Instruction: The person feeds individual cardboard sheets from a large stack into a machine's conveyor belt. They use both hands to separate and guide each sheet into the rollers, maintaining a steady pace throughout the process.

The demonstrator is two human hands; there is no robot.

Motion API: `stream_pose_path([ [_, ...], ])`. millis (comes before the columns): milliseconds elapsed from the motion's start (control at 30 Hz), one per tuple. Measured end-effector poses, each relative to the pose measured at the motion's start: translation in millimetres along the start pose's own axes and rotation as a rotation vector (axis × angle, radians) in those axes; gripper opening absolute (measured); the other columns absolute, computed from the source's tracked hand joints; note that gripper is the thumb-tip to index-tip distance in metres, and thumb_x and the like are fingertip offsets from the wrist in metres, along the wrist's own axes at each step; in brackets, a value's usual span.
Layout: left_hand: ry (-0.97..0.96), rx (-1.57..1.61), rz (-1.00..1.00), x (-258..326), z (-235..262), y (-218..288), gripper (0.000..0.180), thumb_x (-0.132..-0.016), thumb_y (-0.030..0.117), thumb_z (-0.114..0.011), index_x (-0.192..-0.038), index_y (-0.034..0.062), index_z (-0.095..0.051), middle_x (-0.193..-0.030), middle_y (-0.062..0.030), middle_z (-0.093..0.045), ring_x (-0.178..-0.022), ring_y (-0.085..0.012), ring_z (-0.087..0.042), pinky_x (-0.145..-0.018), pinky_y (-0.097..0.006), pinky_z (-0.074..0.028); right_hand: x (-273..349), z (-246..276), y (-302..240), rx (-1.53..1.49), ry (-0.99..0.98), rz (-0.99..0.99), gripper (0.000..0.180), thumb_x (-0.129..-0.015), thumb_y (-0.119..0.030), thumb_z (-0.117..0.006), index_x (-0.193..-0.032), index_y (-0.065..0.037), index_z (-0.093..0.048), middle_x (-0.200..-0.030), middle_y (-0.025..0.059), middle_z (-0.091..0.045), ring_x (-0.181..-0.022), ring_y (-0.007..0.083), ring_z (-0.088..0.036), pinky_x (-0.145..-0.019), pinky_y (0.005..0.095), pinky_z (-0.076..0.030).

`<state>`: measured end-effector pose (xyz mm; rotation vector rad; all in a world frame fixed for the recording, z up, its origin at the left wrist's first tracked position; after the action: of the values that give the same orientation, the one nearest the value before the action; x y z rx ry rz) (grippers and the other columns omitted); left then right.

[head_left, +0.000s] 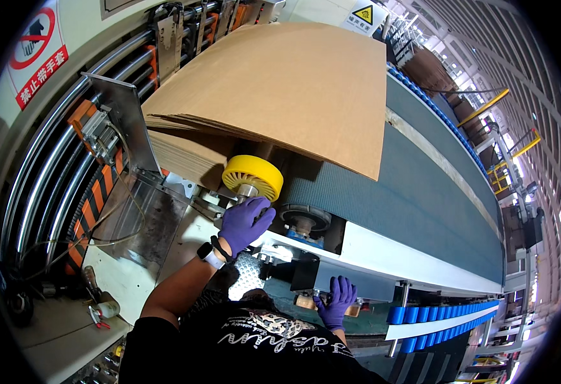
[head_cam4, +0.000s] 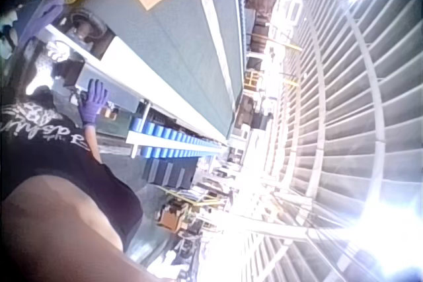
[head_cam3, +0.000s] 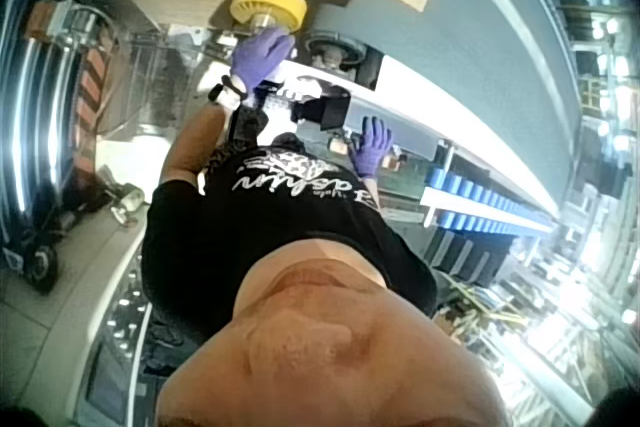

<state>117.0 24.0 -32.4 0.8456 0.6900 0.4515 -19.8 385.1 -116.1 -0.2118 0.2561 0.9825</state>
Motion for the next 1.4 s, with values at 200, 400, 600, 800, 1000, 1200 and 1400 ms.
stream_pose_path([
  [200,0.053,0.873,0.389,-13,2,-30,0.030,-0.097,0.031,-0.056,-0.119,0.0103,-0.058,-0.111,-0.0060,-0.060,-0.104,-0.0196,-0.061,-0.085,-0.035,-0.053,-1,0,-2,-0.009,0.019,-0.011,0.084,-0.071,-0.042,-0.076,-0.142,-0.013,-0.041,-0.143,0.0142,-0.041,-0.137,0.0359,-0.031,-0.113,0.0599,-0.017],
  [400,0.286,1.193,0.717,-77,53,-99,0.075,-0.088,0.059,-0.060,-0.134,0.0024,-0.042,-0.117,-0.0193,-0.055,-0.103,-0.0298,-0.061,-0.086,-0.039,-0.053,-4,6,-6,-0.014,0.016,-0.018,0.085,-0.070,-0.040,-0.078,-0.141,-0.012,-0.041,-0.143,0.0145,-0.041,-0.136,0.0361,-0.032,-0.113,0.0597,-0.017],
  [600,0.307,1.337,0.666,-128,68,-154,0.098,-0.083,0.042,-0.072,-0.151,0.0090,-0.010,-0.146,-0.0295,-0.030,-0.120,-0.0416,-0.050,-0.101,-0.049,-0.045,-6,7,-7,-0.054,0.031,-0.048,0.085,-0.065,-0.037,-0.080,-0.139,-0.015,-0.044,-0.141,0.0126,-0.043,-0.134,0.0353,-0.034,-0.112,0.0595,-0.019],
  [800,0.402,1.002,0.366,-165,42,-208,0.091,-0.080,0.009,-0.074,-0.152,0.0174,-0.019,-0.152,-0.0142,-0.028,-0.138,-0.0310,-0.028,-0.108,-0.052,-0.035,-5,4,-4,-0.031,0.050,-0.023,0.083,-0.069,-0.042,-0.077,-0.139,-0.014,-0.044,-0.141,0.0133,-0.043,-0.134,0.0352,-0.034,-0.112,0.0593,-0.019],
  [1000,0.338,0.783,0.145,-158,12,-202,0.092,-0.069,-0.011,-0.076,-0.147,0.0037,-0.028,-0.145,-0.0166,-0.037,-0.127,-0.0270,-0.044,-0.102,-0.047,-0.044,2,-2,4,-0.008,0.051,-0.007,0.079,-0.073,-0.047,-0.074,-0.139,-0.015,-0.045,-0.140,0.0137,-0.044,-0.134,0.0359,-0.035,-0.111,0.0590,-0.020],
  [1200,0.411,1.173,0.232,-141,57,-212,0.062,-0.092,0.038,-0.060,-0.143,0.0121,-0.035,-0.140,-0.0134,-0.045,-0.129,-0.0324,-0.043,-0.107,-0.051,-0.037,1,-2,2,-0.039,-0.003,-0.034,0.077,-0.072,-0.046,-0.075,-0.137,-0.016,-0.046,-0.139,0.0136,-0.045,-0.132,0.0359,-0.036,-0.110,0.0586,-0.021],
  [1400,0.173,1.867,0.284,-91,90,-211,0.050,-0.090,0.060,-0.054,-0.085,0.0104,-0.052,-0.092,-0.0099,-0.054,-0.095,-0.0258,-0.055,-0.089,-0.046,-0.047,-3,1,-1,-0.040,0.014,-0.030,0.077,-0.072,-0.044,-0.075,-0.137,-0.015,-0.045,-0.138,0.0135,-0.044,-0.131,0.0354,-0.037,-0.109,0.0600,-0.021],
])
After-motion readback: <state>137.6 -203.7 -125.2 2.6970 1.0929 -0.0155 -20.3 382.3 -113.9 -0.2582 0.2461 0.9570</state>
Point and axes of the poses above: each hand's wrist, its own x-axis away from the middle knuckle, its own z-axis out of the back of the hand, y = z × x, the point moved 3 cm from there along -x, towards the middle knuckle
